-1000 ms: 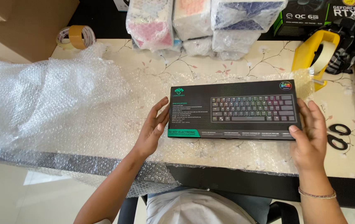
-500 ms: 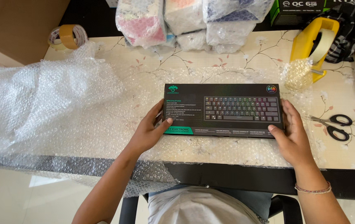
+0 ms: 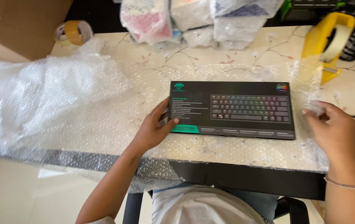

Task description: The person wraps a boxed keyboard in bubble wrap by hand and secures it with tape.

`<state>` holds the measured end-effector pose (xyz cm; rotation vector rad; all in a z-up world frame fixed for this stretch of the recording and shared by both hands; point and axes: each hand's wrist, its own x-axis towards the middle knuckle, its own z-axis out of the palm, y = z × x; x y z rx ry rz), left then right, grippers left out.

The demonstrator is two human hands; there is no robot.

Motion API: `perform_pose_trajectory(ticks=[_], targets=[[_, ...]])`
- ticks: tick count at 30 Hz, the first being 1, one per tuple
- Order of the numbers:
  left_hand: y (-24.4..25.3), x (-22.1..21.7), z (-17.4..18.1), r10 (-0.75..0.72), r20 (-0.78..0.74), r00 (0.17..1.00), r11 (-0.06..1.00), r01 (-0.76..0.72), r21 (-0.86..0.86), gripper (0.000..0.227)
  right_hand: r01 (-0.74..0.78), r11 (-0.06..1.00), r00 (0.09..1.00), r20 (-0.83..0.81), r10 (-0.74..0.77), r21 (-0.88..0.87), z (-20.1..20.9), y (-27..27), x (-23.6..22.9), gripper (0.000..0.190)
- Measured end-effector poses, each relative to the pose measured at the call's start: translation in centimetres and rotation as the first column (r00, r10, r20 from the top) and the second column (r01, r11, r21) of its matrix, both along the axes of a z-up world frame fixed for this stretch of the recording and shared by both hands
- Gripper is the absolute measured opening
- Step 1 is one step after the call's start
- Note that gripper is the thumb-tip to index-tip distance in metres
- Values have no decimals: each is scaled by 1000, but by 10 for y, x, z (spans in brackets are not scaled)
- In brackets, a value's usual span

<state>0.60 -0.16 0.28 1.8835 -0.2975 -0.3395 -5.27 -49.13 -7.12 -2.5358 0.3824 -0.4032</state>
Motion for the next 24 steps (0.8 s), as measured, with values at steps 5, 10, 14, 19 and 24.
perform_pose_trajectory(ticks=[5,10,14,19,24], targets=[[3,-1,-5,-6,99,995,999,3,33,65,3,949,996,-84,25,316,52,50,15,19],[5,1,-7,-36,167,985,999,30,41,61,-118,991,983,-133,126,67,56,69,22,32],[6,0,-4,-41,129,991,997,31,75,69,-280,959,956,-103,276,-28,18,42,23,55],[1,2,-4,-27,149,989,997,17,69,68,-329,941,935,-167,313,-83,31,45,8,76],[3,5,-18,-13,276,961,961,-65,269,80,-153,899,894,-330,303,410,11,22,12,65]])
